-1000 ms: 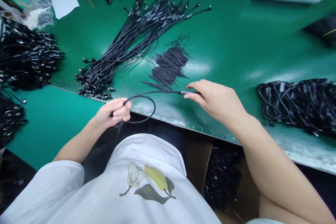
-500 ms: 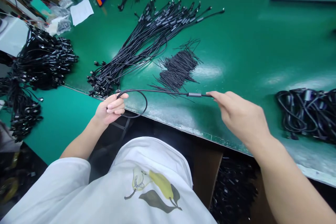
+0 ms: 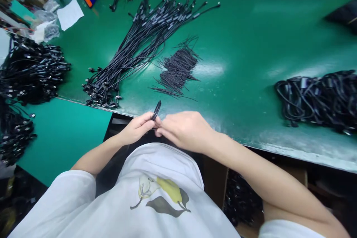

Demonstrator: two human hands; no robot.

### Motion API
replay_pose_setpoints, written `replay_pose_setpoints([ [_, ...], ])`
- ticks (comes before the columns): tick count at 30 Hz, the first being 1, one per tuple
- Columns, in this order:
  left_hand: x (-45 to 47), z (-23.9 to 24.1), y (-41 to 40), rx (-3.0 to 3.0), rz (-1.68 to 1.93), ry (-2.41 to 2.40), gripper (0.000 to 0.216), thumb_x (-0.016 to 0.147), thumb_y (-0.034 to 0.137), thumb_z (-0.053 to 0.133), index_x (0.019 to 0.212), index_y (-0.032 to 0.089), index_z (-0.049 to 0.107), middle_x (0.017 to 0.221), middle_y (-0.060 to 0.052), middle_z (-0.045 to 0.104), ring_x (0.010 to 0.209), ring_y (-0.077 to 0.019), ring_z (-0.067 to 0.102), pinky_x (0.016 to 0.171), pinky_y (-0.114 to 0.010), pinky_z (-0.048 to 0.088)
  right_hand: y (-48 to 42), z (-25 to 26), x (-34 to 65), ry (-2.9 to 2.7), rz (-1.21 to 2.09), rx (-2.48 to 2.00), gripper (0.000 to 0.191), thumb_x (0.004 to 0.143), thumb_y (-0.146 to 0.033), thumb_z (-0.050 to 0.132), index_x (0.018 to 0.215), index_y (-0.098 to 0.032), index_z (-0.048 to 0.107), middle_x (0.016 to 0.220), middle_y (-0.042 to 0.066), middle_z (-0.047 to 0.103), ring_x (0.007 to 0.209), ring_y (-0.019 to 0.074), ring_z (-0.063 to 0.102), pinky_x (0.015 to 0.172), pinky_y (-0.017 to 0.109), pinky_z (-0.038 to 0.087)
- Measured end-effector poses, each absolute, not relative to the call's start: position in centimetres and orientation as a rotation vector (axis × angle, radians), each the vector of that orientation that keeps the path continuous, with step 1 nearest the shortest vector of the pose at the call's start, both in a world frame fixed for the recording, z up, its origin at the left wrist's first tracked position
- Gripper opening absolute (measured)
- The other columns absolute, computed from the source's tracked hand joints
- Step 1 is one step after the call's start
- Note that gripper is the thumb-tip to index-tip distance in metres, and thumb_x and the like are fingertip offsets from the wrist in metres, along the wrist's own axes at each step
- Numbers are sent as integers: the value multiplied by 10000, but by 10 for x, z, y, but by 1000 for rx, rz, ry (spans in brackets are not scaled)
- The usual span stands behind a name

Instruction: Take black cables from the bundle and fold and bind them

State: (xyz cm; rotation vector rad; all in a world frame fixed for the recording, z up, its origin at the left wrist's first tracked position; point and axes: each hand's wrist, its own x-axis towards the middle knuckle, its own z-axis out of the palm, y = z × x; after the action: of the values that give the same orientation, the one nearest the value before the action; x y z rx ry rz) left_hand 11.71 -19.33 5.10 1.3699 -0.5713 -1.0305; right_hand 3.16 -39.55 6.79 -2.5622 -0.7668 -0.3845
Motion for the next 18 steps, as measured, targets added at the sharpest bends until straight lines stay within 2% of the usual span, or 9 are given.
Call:
replay_pose_setpoints([
  [3, 119, 50, -192, 1337, -1092, -568, 418, 856, 530, 657, 972, 134, 596, 676, 17, 577, 578, -84, 500, 609, -237, 435, -406, 54, 49, -412, -315, -2318, 295, 947, -466, 583, 863, -188, 633, 773, 25, 649, 692, 134, 583, 627, 257, 391],
  [6, 120, 50, -193, 1135, -1099, -471, 408, 840, 524, 683, 912, 134, 588, 580, 71, 451, 516, -60, 403, 661, -253, 457, -400, 26, 55, -98, -247, -1911, 504, 797, -603, 707, 1087, -203, 606, 993, 63, 655, 886, 187, 622, 760, 303, 486],
  [7, 119, 48, -195, 1074, -1097, -419, 407, 844, 533, 673, 883, 141, 574, 565, 78, 432, 507, -58, 398, 702, -271, 476, -394, 17, 55, -10, -191, -1793, 530, 785, -622, 704, 1094, -204, 602, 989, 62, 651, 894, 192, 623, 773, 317, 494],
  [9, 116, 43, -201, 1041, -1074, -308, 423, 829, 549, 683, 815, 152, 538, 603, 55, 483, 553, -73, 473, 778, -302, 493, -383, 4, 53, 148, -88, -1565, 427, 825, -600, 667, 954, -195, 621, 805, 19, 618, 753, 157, 594, 706, 296, 479],
  [11, 110, 34, -206, 1113, -1043, -220, 475, 796, 586, 697, 744, 157, 500, 704, 0, 573, 663, -108, 570, 800, -303, 492, -374, 1, 52, 281, -47, -1305, 363, 853, -534, 666, 787, -183, 600, 631, -32, 487, 569, 95, 452, 584, 247, 411],
  [13, 105, 22, -210, 1221, -987, -179, 536, 784, 651, 667, 691, 166, 459, 764, -35, 612, 721, -134, 604, 761, -290, 484, -367, 6, 52, 352, -46, -1054, 354, 809, -485, 732, 724, -176, 581, 595, -59, 385, 509, 62, 308, 492, 213, 327],
  [14, 102, 17, -211, 1281, -948, -185, 555, 795, 681, 629, 679, 172, 441, 760, -37, 613, 712, -134, 599, 738, -285, 477, -364, 9, 52, 363, -45, -967, 356, 779, -471, 767, 716, -175, 579, 606, -61, 371, 512, 57, 288, 476, 202, 313],
  [16, 98, 10, -211, 1395, -866, -251, 569, 836, 719, 532, 677, 184, 422, 720, -24, 592, 675, -126, 566, 712, -284, 462, -358, 17, 52, 376, -81, -875, 363, 736, -477, 807, 751, -184, 593, 662, -44, 432, 556, 64, 377, 487, 190, 361],
  [18, 97, 7, -210, 1506, -829, -363, 576, 872, 737, 429, 724, 181, 457, 701, -11, 560, 662, -125, 535, 706, -288, 454, -350, 21, 49, 343, -105, -850, 389, 733, -524, 802, 840, -205, 609, 837, 1, 566, 679, 99, 518, 536, 211, 452],
])
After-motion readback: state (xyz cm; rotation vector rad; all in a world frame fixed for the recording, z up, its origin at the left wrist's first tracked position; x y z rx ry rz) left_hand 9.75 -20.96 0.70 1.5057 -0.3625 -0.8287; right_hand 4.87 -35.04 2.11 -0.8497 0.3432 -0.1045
